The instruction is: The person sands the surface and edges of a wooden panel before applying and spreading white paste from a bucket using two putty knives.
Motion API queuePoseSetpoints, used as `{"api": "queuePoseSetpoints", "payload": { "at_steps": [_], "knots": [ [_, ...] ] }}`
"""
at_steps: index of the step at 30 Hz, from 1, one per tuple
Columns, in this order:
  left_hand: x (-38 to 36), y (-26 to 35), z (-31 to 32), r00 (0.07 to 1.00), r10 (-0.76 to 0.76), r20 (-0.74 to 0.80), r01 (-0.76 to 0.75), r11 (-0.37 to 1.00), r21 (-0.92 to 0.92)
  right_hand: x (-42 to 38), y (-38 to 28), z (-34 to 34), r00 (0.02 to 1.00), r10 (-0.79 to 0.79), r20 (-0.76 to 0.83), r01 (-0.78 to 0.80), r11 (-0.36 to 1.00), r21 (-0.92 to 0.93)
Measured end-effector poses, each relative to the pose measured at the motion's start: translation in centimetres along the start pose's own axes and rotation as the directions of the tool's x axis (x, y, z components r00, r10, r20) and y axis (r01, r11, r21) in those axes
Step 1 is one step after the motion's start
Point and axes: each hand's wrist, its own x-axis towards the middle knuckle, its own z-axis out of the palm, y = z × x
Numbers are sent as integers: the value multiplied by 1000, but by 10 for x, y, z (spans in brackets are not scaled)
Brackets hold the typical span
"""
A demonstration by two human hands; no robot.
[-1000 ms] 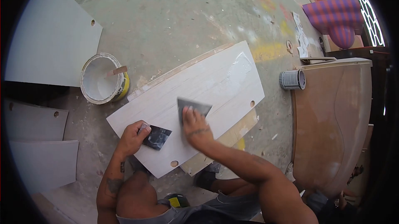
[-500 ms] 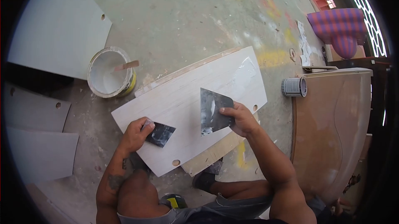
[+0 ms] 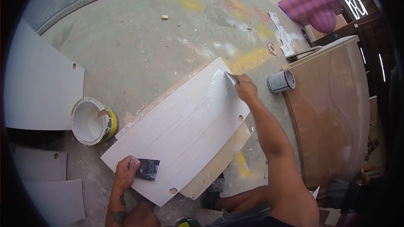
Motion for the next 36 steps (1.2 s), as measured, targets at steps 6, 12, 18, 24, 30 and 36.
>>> {"api": "queuePoseSetpoints", "payload": {
  "at_steps": [6,12,18,24,30,36],
  "knots": [
    [2,0,-1,999,-36,16,36,999,-28,4,-23,36,999,38,-18,-37,997,66],
    [3,6,-2,998,-46,33,46,999,-28,4,-41,2,976,-99,194,77,990,116],
    [3,4,-5,997,-68,45,71,995,-67,46,-32,1,998,1,64,-1,1000,10],
    [3,2,-7,994,-90,66,95,993,-71,61,-44,3,992,97,75,-93,994,-59],
    [3,5,-10,992,-99,81,103,994,-46,63,-50,0,984,139,114,-133,989,-61],
    [4,10,-11,990,-110,91,114,993,-36,62,-44,12,987,122,103,-114,990,-77]
  ]
}}
